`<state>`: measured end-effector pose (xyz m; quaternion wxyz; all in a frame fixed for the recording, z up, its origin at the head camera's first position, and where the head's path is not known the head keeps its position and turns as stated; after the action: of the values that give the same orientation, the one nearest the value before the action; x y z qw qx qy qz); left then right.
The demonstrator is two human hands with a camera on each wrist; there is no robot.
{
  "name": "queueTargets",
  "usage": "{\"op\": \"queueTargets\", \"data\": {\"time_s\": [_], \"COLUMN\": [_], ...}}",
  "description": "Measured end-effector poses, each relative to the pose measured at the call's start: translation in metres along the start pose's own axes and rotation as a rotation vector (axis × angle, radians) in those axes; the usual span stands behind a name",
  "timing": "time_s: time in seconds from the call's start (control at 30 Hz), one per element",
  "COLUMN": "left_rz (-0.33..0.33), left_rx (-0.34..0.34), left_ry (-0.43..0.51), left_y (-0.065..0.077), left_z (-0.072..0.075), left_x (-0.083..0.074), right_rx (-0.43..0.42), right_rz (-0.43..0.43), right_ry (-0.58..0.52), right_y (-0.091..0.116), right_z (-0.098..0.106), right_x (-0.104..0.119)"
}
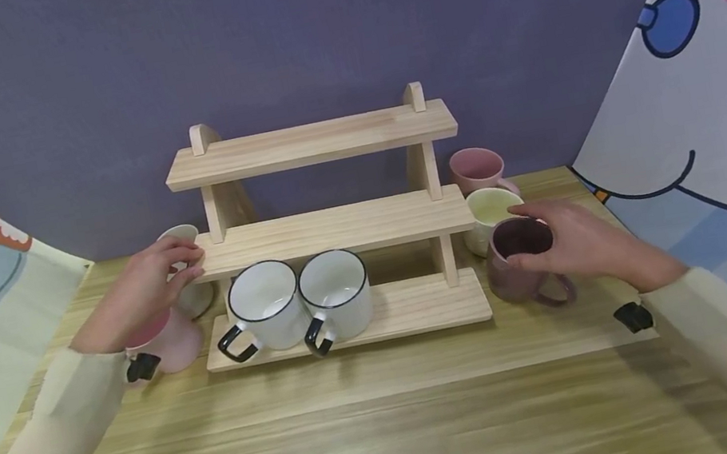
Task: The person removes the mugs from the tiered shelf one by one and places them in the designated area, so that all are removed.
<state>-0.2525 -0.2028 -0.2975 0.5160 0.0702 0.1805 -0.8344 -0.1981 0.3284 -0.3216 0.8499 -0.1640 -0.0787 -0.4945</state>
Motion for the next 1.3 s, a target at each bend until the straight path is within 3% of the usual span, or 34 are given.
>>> {"op": "queueTargets", "data": {"time_s": [0.17, 0.4, 0.7, 1.1, 1.3], "left_rz": [0.001, -0.001, -0.002, 0.031, -0.067], "left_rx": [0.002, 0.000, -0.001, 0.001, -0.058], "left_ry": [-0.003, -0.015, -0.022, -0.009, -0.029], "left_y": [0.000, 0.001, 0.001, 0.002, 0.003], "left_z": [0.000, -0.001, -0.002, 0.000, 0.000], "left_x": [0.000, 0.002, 0.003, 0.000, -0.018], "right_rx": [-0.030, -0.073, -0.044, -0.062, -0.059], "right_rz": [-0.029, 0.091, 0.188, 0.214, 0.204], "right_ry": [-0.028, -0.050, -0.063, -0.078, -0.096], "right_y": [-0.013, -0.040, -0.071, -0.075, -0.075], "right_z": [0.006, 0.006, -0.004, -0.009, -0.008], "right_x": [0.008, 0.019, 0.027, 0.024, 0.025]}}
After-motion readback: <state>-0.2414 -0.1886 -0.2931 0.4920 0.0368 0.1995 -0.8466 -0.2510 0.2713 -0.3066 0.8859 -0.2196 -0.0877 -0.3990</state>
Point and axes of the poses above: each hand's wrist, its own y-axis away from the middle knuckle, its own z-axis out of the back of the hand, x = y × z, the point moved 2 cm from there along -y, towards the middle knuckle, and after that the axes turned 6 degrees about z, right-handed, at the moved point
